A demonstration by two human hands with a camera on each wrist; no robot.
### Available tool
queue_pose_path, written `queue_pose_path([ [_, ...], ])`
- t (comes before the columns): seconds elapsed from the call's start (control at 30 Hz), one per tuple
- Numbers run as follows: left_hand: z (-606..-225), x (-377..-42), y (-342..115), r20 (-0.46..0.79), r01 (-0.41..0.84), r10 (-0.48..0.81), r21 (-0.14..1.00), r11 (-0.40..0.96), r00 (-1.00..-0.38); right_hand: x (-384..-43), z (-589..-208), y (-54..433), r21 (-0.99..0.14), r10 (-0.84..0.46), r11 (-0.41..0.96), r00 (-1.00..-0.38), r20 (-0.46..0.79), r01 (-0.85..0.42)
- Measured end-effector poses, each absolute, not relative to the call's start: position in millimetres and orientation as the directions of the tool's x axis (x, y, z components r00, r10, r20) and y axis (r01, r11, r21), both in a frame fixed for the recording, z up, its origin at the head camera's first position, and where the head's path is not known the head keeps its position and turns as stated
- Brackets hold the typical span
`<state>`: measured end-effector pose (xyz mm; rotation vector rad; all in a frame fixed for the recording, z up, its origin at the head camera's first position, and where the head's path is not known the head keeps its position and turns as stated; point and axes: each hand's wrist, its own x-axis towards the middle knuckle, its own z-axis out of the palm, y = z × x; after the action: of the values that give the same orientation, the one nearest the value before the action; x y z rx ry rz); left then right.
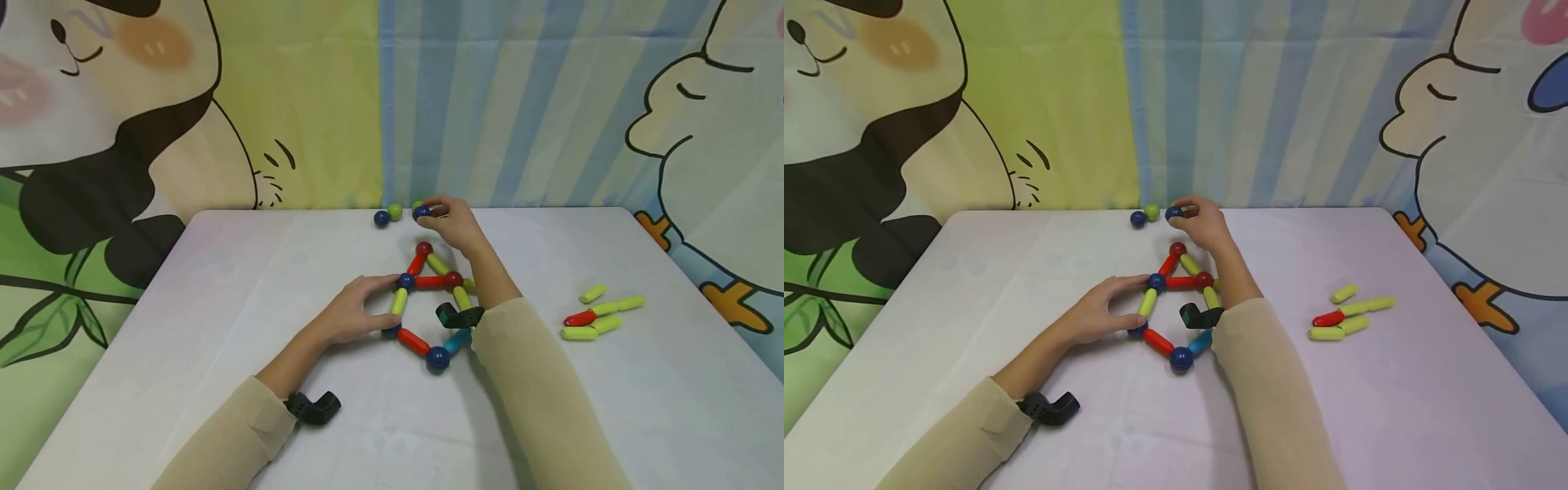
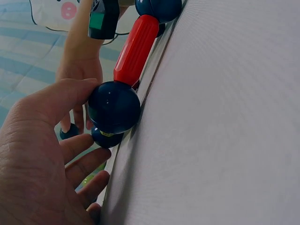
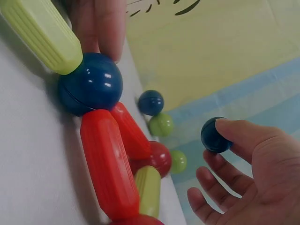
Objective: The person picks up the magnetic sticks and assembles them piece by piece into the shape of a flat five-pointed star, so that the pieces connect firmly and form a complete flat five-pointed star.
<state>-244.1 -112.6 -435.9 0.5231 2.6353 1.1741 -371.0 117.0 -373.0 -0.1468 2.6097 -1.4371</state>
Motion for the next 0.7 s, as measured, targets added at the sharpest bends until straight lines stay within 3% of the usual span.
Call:
queue_pose_path([
  [0.47,-436.3,-243.5,-112.9,-0.054,0.222,0.395,0.753,0.619,-0.917,-335.2,-357.1,154.0,-0.929,-0.068,0.368,-0.996,-0.066,0.036],
  [0.7,-437.9,-243.1,-111.6,-0.062,0.213,0.390,0.755,0.621,-0.919,-318.4,-358.3,175.3,-0.908,-0.073,0.417,-0.995,-0.063,0.027],
])
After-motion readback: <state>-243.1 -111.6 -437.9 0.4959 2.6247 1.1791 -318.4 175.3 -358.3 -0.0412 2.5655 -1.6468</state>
